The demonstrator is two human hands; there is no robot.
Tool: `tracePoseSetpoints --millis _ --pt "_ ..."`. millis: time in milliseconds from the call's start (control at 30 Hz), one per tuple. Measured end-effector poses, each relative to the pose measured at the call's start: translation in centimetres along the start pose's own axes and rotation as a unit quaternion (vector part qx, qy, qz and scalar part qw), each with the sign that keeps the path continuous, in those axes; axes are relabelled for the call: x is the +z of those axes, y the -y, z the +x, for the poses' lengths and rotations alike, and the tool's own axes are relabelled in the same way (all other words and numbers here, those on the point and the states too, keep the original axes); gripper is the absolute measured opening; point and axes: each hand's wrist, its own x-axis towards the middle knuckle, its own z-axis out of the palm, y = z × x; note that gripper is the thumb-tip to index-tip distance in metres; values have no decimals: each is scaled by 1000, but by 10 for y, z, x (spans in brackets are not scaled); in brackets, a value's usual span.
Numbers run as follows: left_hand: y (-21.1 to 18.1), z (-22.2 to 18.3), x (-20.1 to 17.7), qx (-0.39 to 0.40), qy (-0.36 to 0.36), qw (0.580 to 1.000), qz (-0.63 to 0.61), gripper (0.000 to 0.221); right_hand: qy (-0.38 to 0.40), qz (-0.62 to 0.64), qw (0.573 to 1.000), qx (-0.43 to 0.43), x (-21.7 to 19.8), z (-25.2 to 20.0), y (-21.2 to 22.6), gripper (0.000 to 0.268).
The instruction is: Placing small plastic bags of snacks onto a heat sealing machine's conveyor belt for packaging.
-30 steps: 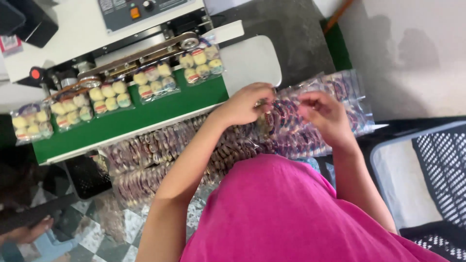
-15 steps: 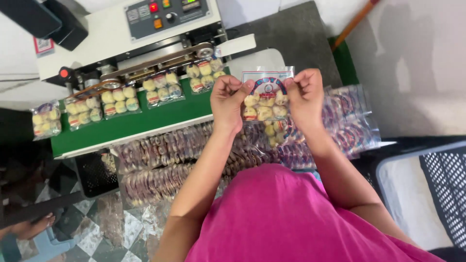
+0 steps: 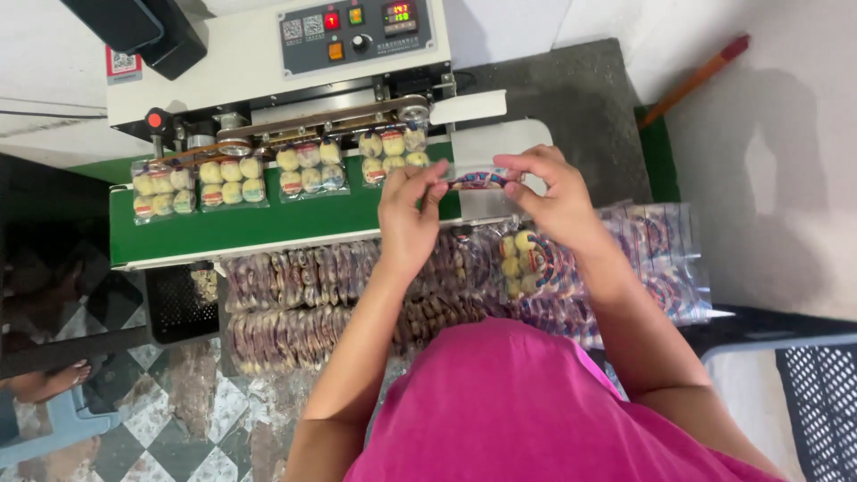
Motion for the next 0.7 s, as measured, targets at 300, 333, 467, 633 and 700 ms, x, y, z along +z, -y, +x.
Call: tracePoseSetpoints --millis 300,333,467,633,700 --pt "44 30 45 -200 -53 960 -188 20 -166 -134 977 11 25 34 -87 12" --pt "68 30 61 -201 -53 960 -188 20 -165 -133 977 12 29 39 -92 12" --pt "120 34 94 -347 -134 879 -298 28 -215 -94 957 173 43 65 -126 10" --pt "95 7 71 -266 -99 937 -204 20 -220 -136 945 199 61 85 -154 11" --pt "62 -16 60 -193 -1 973 -127 25 -178 -157 947 214 74 92 -158 14"
